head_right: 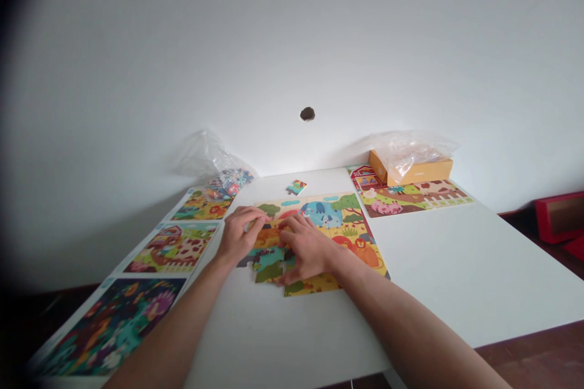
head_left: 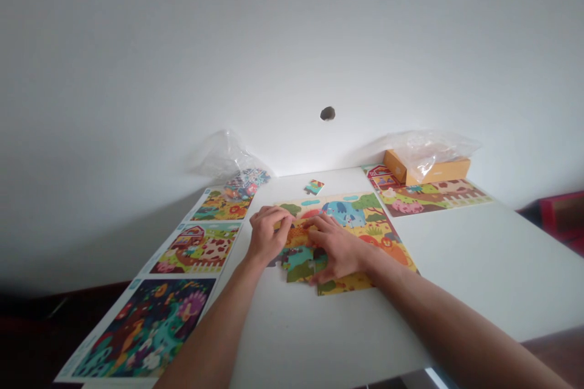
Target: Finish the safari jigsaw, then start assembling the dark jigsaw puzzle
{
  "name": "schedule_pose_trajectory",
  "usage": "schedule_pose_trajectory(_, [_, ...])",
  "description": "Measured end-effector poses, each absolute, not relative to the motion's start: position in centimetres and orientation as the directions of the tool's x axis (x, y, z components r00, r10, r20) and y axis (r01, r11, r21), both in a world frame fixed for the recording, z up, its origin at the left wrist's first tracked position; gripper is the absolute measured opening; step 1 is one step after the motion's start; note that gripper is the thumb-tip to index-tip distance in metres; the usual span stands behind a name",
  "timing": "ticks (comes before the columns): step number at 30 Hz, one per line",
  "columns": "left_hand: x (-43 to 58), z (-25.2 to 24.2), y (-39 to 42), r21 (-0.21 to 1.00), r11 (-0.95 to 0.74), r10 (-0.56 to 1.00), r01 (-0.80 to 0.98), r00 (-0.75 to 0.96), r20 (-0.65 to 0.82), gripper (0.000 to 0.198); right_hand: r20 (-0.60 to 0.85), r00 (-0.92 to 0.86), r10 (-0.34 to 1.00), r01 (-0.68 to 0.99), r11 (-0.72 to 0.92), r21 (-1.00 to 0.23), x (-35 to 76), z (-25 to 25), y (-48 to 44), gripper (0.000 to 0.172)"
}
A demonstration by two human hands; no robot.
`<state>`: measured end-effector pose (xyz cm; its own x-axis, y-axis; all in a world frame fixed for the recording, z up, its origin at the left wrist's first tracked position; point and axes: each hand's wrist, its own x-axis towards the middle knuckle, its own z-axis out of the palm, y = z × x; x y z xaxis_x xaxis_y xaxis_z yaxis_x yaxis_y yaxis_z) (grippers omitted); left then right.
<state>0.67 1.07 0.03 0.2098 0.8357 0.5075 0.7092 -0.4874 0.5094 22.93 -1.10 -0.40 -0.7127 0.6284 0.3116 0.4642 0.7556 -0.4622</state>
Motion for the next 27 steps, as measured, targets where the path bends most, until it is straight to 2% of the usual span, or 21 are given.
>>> schedule_pose_trajectory(7, [0.81,0.20,0.93,0.511,-0.482,0.848,0.712,0.232,0.478,0.024,0.283,-0.769,0.573,0.419,0.786,-0.455,22.66,0.15,-1.81,0.060])
schedule_pose_trajectory(12, [0.82,0.35,0.90,0.528,-0.443,0.874,0.725,0.219,0.433,0.025,0.283,-0.768,0.574,0.413,0.782,-0.467,22.76,-0.33,-1.54,0.067])
schedule_pose_trajectory(19, [0.64,0.06,1.01,0.531,-0.409,0.893,0.742,0.206,0.400,0.025,0.273,-0.769,0.578,0.415,0.776,-0.474,22.82,-0.11,-1.76,0.066])
schedule_pose_trajectory(27, [0.69,-0.56,1.41,0.470,-0.323,0.933,0.821,0.196,0.301,0.023,0.255,-0.772,0.582,0.418,0.767,-0.486,22.80,-0.12,-1.79,0.065])
